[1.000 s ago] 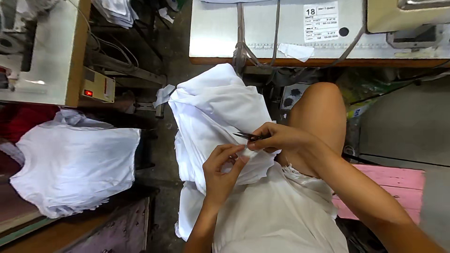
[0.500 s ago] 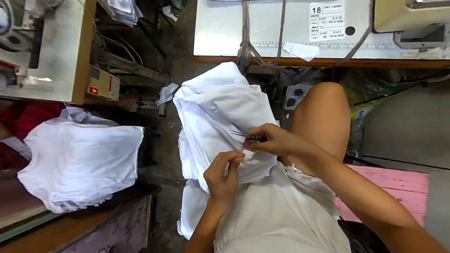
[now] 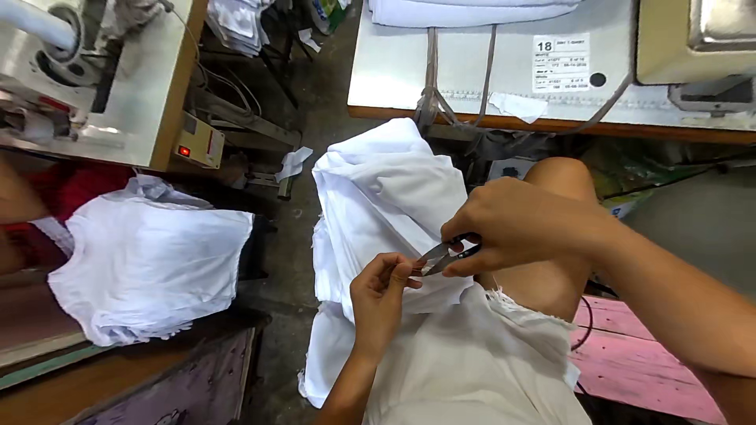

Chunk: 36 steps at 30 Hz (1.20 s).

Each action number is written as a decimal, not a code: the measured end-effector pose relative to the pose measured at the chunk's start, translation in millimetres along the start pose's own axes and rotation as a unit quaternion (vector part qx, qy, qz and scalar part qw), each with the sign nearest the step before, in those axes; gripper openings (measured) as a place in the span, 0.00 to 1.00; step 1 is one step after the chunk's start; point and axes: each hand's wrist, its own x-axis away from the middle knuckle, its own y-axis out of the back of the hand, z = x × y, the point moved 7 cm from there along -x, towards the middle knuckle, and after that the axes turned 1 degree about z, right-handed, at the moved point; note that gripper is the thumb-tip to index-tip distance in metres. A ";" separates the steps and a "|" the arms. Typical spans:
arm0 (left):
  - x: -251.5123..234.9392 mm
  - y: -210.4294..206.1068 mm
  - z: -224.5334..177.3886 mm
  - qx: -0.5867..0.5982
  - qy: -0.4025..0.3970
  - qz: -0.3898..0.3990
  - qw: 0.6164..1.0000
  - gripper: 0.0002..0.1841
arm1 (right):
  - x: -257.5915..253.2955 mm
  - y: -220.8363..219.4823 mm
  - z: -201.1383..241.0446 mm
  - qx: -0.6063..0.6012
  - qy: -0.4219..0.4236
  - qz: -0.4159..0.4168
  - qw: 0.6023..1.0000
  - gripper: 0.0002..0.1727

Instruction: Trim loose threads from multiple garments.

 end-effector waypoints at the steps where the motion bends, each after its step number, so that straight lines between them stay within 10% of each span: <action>1: -0.3 0.0 -0.2 0.001 0.003 0.003 1.000 0.06 | -5.8 0.0 -0.8 -0.007 -0.002 0.030 1.000 0.20; 23: -2.4 0.5 9.4 0.027 0.075 0.042 0.996 0.08 | -31.6 -21.5 -5.0 -0.089 0.055 0.194 0.975 0.22; 27: -4.2 17.6 5.8 0.009 0.046 0.001 0.999 0.07 | -28.8 -19.9 -12.5 -0.138 0.061 0.134 0.979 0.22; 31: -11.9 127.8 -7.3 -0.179 -0.089 -0.188 0.962 0.05 | -5.7 -11.2 -39.9 -0.195 0.078 -0.030 0.977 0.21; 34: 2.5 210.1 -25.3 -0.458 -0.106 -0.301 0.830 0.34 | 17.1 -10.1 -61.8 -0.225 0.038 -0.096 0.969 0.19; 36: 4.9 227.1 -31.0 -0.500 -0.037 -0.293 0.815 0.52 | 29.2 -13.8 -76.0 -0.248 0.001 -0.131 0.960 0.17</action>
